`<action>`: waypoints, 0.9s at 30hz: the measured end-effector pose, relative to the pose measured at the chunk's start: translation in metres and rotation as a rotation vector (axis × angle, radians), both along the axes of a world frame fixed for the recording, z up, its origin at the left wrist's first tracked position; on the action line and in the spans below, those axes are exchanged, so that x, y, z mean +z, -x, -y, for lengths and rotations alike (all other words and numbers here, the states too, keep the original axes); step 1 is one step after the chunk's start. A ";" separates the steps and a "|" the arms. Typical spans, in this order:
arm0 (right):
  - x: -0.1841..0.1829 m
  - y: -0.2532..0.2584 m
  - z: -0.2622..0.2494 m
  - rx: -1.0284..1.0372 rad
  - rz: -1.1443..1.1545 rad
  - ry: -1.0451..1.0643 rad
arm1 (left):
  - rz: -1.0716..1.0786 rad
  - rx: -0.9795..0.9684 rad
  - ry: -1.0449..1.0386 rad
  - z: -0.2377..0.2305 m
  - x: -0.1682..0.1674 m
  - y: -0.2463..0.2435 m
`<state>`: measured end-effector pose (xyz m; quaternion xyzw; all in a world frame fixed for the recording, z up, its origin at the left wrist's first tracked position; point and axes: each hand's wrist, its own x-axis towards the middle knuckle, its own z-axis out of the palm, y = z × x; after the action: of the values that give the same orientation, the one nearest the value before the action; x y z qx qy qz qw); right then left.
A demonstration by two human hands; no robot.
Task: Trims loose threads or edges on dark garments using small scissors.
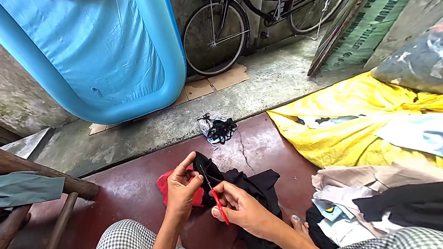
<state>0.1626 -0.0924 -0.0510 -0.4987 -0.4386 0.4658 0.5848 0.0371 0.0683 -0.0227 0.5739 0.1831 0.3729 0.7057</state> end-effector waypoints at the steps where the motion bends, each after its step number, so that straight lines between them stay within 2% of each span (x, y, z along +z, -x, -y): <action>1: 0.001 -0.001 0.000 0.012 -0.031 0.013 | -0.004 0.002 0.000 0.000 0.001 0.000; 5: 0.004 -0.002 0.000 0.041 -0.134 0.053 | -0.014 0.006 0.003 -0.001 0.002 0.000; 11: 0.003 -0.007 -0.002 0.093 -0.155 0.028 | -0.065 -0.038 -0.032 0.005 0.000 0.000; 27: 0.000 -0.012 -0.005 0.057 -0.210 0.072 | -0.109 -0.064 0.018 0.016 -0.008 -0.001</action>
<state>0.1750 -0.0877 -0.0508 -0.4553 -0.3718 0.5473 0.5958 0.0377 0.0526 -0.0303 0.5926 0.2060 0.3165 0.7115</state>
